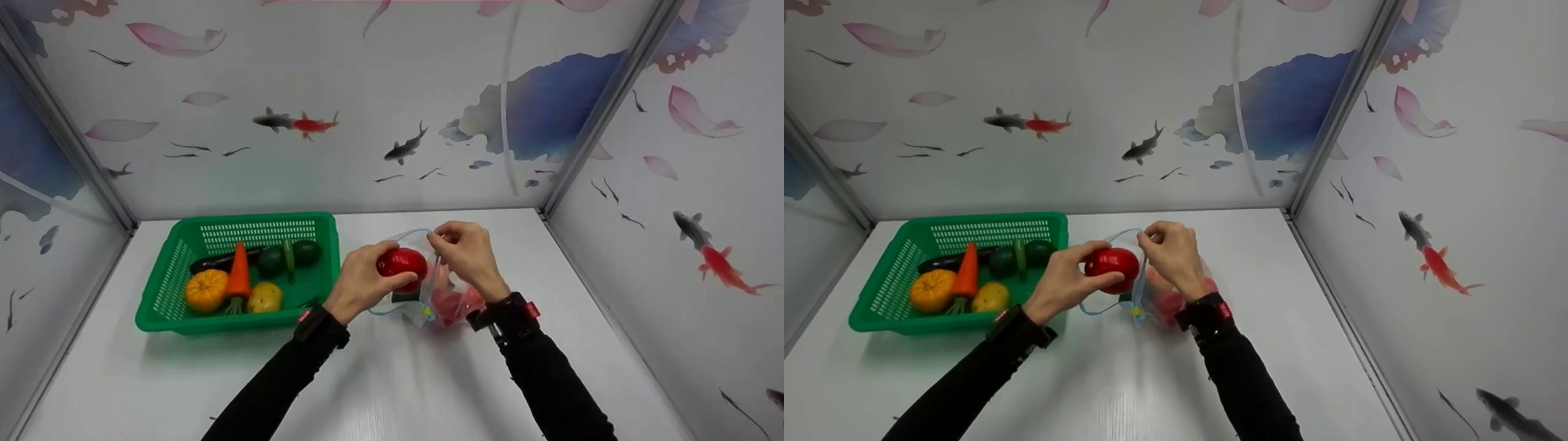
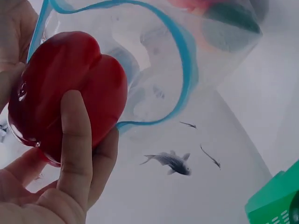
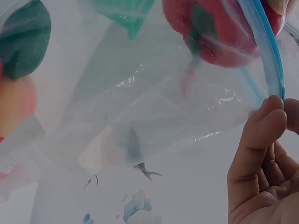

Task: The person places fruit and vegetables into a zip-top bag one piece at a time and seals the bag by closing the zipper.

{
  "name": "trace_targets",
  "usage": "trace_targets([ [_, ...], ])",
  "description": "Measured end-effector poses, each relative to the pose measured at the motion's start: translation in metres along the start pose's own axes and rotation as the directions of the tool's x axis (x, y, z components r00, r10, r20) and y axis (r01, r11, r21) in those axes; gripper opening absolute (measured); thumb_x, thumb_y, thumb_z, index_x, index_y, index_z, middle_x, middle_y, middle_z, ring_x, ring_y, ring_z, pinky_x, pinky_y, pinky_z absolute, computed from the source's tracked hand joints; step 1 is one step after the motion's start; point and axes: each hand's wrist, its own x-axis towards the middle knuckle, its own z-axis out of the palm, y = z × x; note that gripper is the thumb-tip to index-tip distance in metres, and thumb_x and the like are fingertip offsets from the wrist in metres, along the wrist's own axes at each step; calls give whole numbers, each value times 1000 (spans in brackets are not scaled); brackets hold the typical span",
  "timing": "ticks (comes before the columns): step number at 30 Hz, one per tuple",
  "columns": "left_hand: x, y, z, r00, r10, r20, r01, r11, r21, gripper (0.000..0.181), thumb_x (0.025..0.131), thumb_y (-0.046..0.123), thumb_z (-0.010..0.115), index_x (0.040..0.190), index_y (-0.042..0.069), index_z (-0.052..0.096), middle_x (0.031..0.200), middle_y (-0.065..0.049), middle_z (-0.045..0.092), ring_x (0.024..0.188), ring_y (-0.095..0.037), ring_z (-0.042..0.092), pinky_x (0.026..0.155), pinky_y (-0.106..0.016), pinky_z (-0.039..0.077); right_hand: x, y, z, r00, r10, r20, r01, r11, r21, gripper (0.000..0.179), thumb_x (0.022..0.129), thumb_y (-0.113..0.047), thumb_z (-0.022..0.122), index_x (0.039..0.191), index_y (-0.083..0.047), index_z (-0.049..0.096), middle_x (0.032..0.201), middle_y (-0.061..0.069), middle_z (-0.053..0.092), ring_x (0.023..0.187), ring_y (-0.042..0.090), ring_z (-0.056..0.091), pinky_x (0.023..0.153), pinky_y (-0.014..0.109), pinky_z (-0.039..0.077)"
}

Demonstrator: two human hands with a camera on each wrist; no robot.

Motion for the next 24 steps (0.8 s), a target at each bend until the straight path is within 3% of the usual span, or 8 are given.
trace_targets([
  [3,0,4,7,1000,0,-3,0,1000,9,57,83,40,77,127,7,61,117,-10,69,103,-25,65,85,-36,57,1,-1,1,1000,7,-10,-7,1000,4,16,90,-21,71,88,-5,73,67,13,68,53,31,63,41,20,46],
  [7,2,7,16,998,-48,36,48,999,3,56,84,36,77,128,6,59,118,-11,69,103,-24,67,86,-36,57,1,-1,3,1000,16,-20,-16,1000,10,17,89,-20,72,90,-3,73,69,17,68,50,27,61,40,16,44],
  [11,5,9,26,992,-110,63,110,994,13,55,86,32,76,130,4,57,119,-12,69,104,-26,68,87,-37,57,2,-2,6,1000,13,-7,-13,1000,19,18,89,-18,72,92,-1,73,69,21,67,45,14,56,40,16,42],
  [15,10,10,35,989,-128,77,125,991,49,54,88,27,74,132,2,55,120,-16,67,107,-29,67,87,-39,57,3,-3,7,1000,10,4,-10,1000,21,17,89,-17,72,91,0,73,69,22,67,43,5,54,41,18,44],
  [21,17,10,50,983,-138,123,123,985,117,46,91,19,68,132,3,53,116,-20,64,103,-28,66,84,-39,57,2,-5,6,1000,-7,5,7,1000,10,15,89,-18,72,89,-3,73,67,15,68,46,19,61,43,24,50],
  [24,24,10,55,974,-156,164,137,983,120,41,92,18,65,129,3,54,113,-20,64,101,-28,65,82,-38,57,2,-6,5,1000,-20,-6,20,1000,-3,15,89,-19,72,88,-5,74,65,11,67,46,19,61,43,26,50],
])
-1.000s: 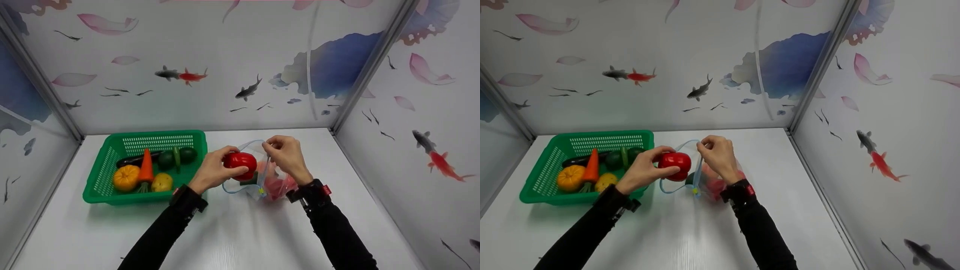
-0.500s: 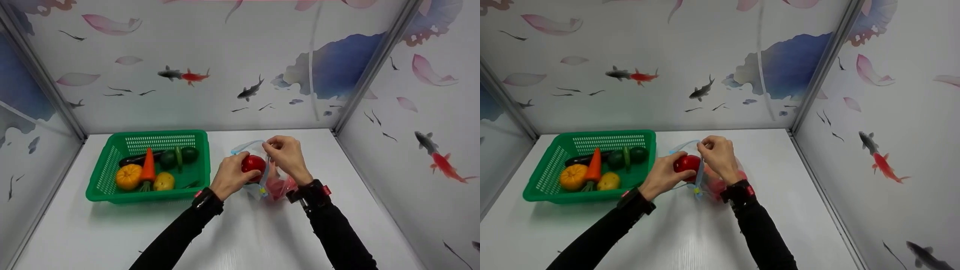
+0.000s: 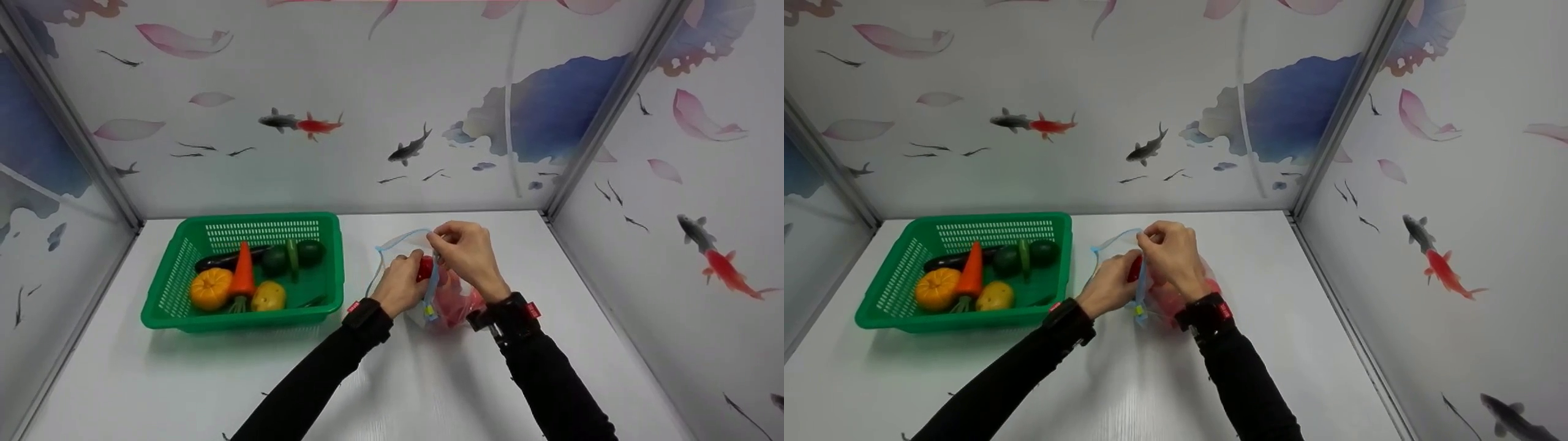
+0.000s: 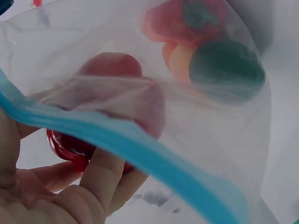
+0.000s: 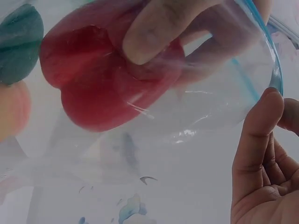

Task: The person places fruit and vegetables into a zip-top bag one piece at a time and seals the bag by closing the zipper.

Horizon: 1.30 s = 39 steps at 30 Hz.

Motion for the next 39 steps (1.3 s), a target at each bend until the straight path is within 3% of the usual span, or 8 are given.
trace_targets([
  [7,17,1,4,993,-92,79,89,995,42,32,95,28,61,116,5,55,98,-14,68,85,-24,67,73,-36,54,-1,-1,0,1000,-14,3,14,1000,1,12,90,-17,70,89,-5,73,64,11,67,48,32,62,44,25,49],
  [10,24,0,6,981,-173,93,167,984,69,29,98,32,57,114,7,56,97,-12,68,81,-24,65,70,-36,51,-1,-2,0,1000,-15,6,15,1000,9,12,90,-17,70,89,-5,73,64,12,67,47,28,60,43,24,47],
  [13,30,-3,10,975,-197,97,192,980,58,21,100,28,53,103,7,56,87,-8,63,73,-21,59,63,-32,44,-1,-2,0,1000,-21,19,21,999,36,14,90,-17,71,90,-4,73,65,15,67,45,23,59,43,23,47],
  [17,32,-6,12,974,-169,151,172,985,-7,17,101,21,51,91,7,54,77,-3,52,65,-17,49,58,-27,35,-2,-1,0,999,-25,32,23,999,49,17,90,-19,71,92,-2,73,67,18,68,44,13,56,43,22,47],
  [21,28,-7,8,978,-128,166,141,988,-70,16,101,16,50,93,5,58,77,-2,53,64,-14,49,56,-25,36,-2,0,-1,1000,-16,19,15,999,36,16,90,-18,70,91,-3,73,66,16,68,44,12,56,42,22,47],
  [26,17,-3,-6,992,-28,127,34,998,-49,22,100,6,47,101,-2,66,80,-8,63,63,-14,49,58,-25,39,-2,3,-2,1000,-16,8,16,1000,26,11,90,-16,70,88,-5,73,62,10,66,44,21,58,42,25,48],
  [32,-7,-1,-28,995,71,76,-69,997,-32,25,97,3,47,101,-1,72,88,-10,71,66,-12,53,64,-27,49,-2,4,-1,1000,-4,12,3,999,43,13,91,-17,69,89,-4,73,63,9,66,49,30,62,43,26,49],
  [39,-27,-11,-45,990,126,-56,-129,990,-63,21,96,10,56,88,7,75,81,-4,73,65,-10,60,62,-24,50,0,4,-1,1000,-1,10,0,998,62,14,90,-18,70,89,-4,73,64,11,67,47,22,60,44,25,50],
])
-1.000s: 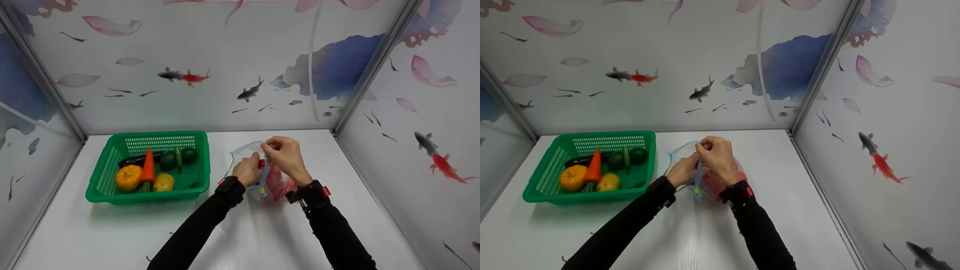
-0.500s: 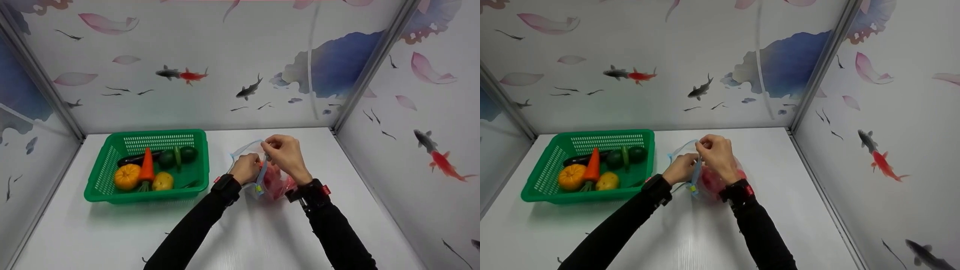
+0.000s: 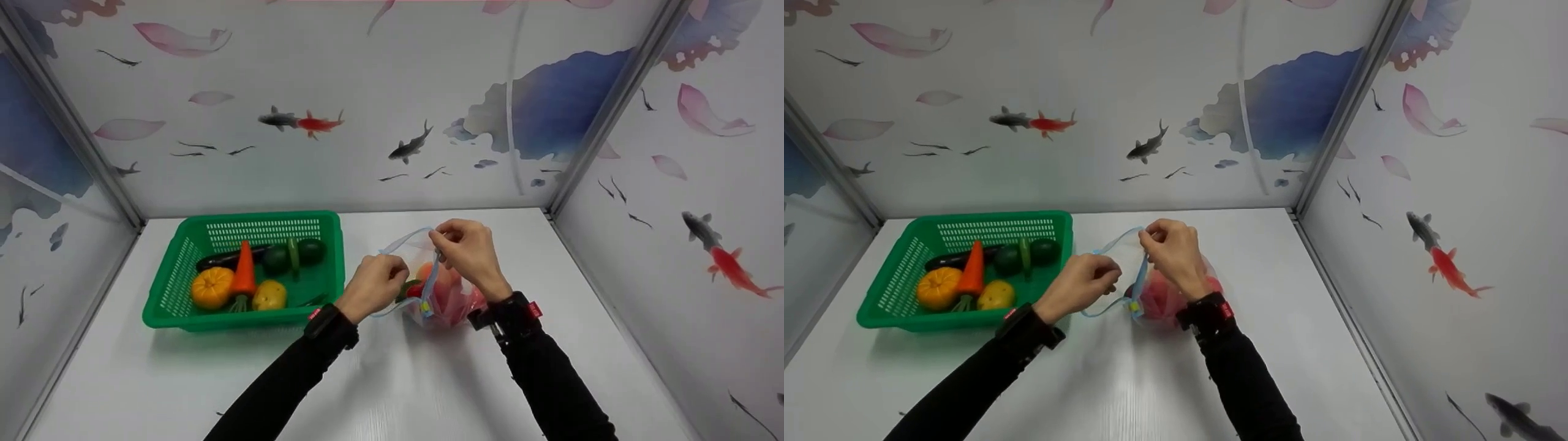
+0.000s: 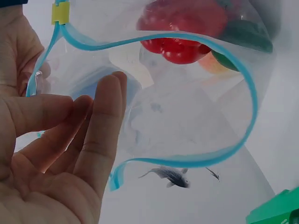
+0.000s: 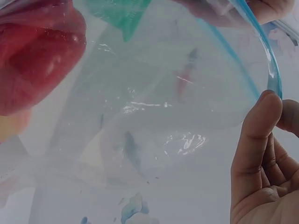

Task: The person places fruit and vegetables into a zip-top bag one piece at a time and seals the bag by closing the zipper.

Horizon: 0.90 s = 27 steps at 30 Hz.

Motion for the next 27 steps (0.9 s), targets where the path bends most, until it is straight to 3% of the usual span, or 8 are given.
trace_targets([
  [9,-4,-13,-17,992,-56,-114,54,998,-19,17,95,18,62,92,9,76,79,-2,72,66,-13,58,62,-27,50,-1,0,-1,1000,20,6,-20,999,-29,14,91,-19,69,89,-6,72,65,6,66,49,19,61,44,27,51],
  [18,-5,-31,-29,975,-143,-172,136,989,-51,15,93,22,65,91,11,76,79,0,71,69,-13,58,66,-29,52,-1,-1,-2,999,34,0,-34,998,-47,14,90,-19,69,88,-6,73,65,6,66,49,23,62,44,26,51],
  [27,-14,-66,-54,953,-222,-207,223,975,-18,18,94,24,64,94,10,75,84,-5,71,71,-18,58,68,-32,52,-2,-1,-1,1000,20,-1,-20,999,-43,14,90,-18,70,89,-4,73,66,12,66,49,21,62,45,24,51],
])
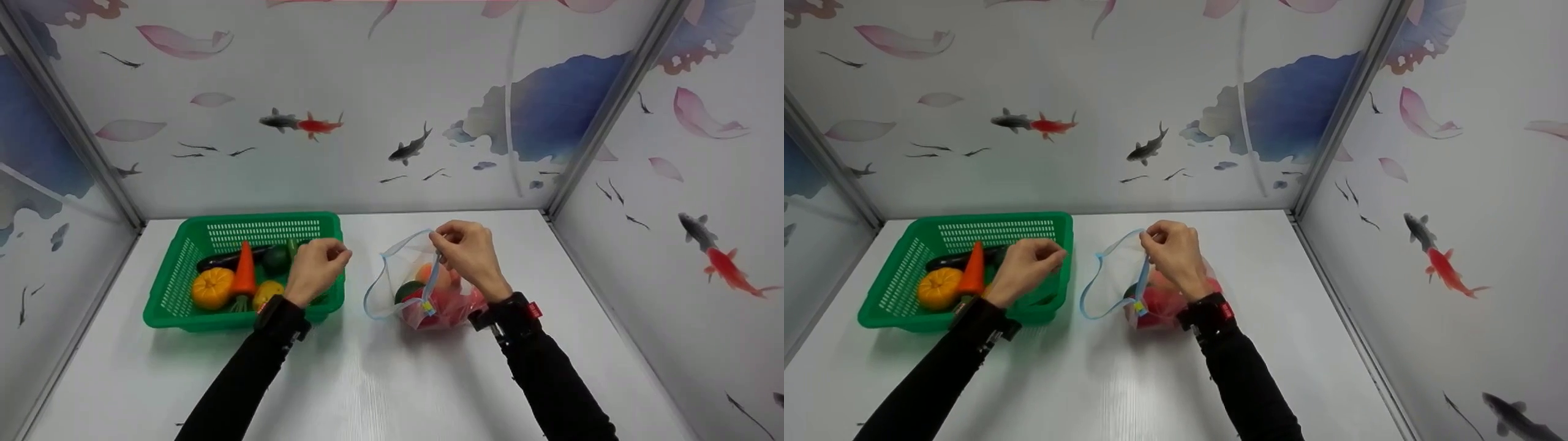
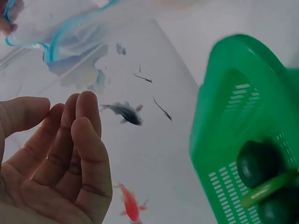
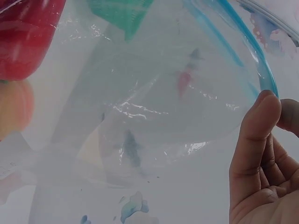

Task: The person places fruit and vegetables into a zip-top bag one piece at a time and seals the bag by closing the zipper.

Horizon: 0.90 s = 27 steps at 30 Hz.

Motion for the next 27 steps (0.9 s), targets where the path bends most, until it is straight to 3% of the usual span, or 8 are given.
trace_targets([
  [7,4,-47,-17,994,-107,-12,108,991,85,18,95,23,63,98,9,74,93,-8,72,80,-20,62,74,-36,49,-2,0,4,1000,0,2,0,1000,2,15,91,-19,70,90,-5,73,67,11,67,49,23,61,45,23,50],
  [11,6,-70,-28,993,-118,-6,118,988,104,18,97,21,60,99,7,72,94,-13,70,80,-26,62,73,-40,47,-1,-2,6,1000,3,1,-3,1000,6,17,91,-19,70,92,-2,73,68,15,67,50,28,61,44,19,47],
  [15,16,-108,-35,993,-119,-14,119,977,178,23,101,28,53,101,12,69,90,-10,65,71,-32,58,68,-38,42,-1,-3,5,1000,16,-22,-16,1000,-7,15,91,-11,68,92,3,71,68,21,66,50,32,60,40,11,39],
  [18,18,-119,-49,984,-176,2,170,956,240,25,102,29,51,106,10,66,94,-12,63,74,-33,56,70,-40,40,0,-3,5,1000,19,-22,-19,1000,-14,14,91,-7,66,92,6,70,69,23,65,52,36,60,40,9,37],
  [20,14,-114,-61,973,-230,34,213,941,262,24,101,23,52,109,5,65,99,-17,63,78,-32,56,72,-42,41,0,-2,5,1000,20,-19,-20,1000,-12,14,91,-8,66,92,5,70,69,22,66,52,36,60,40,9,38],
  [22,10,-110,-71,960,-270,76,239,929,281,26,100,20,53,113,0,63,103,-22,62,81,-30,55,73,-42,40,0,-1,4,1000,20,-13,-20,1000,-8,15,91,-11,67,93,3,71,69,20,66,52,32,60,41,12,40],
  [27,8,-119,-82,926,-347,150,277,892,357,32,99,21,53,118,-4,58,106,-25,60,82,-29,52,72,-40,38,1,0,1,1000,-2,3,2,1000,2,17,91,-19,70,90,-2,73,67,14,67,47,20,59,41,19,45],
])
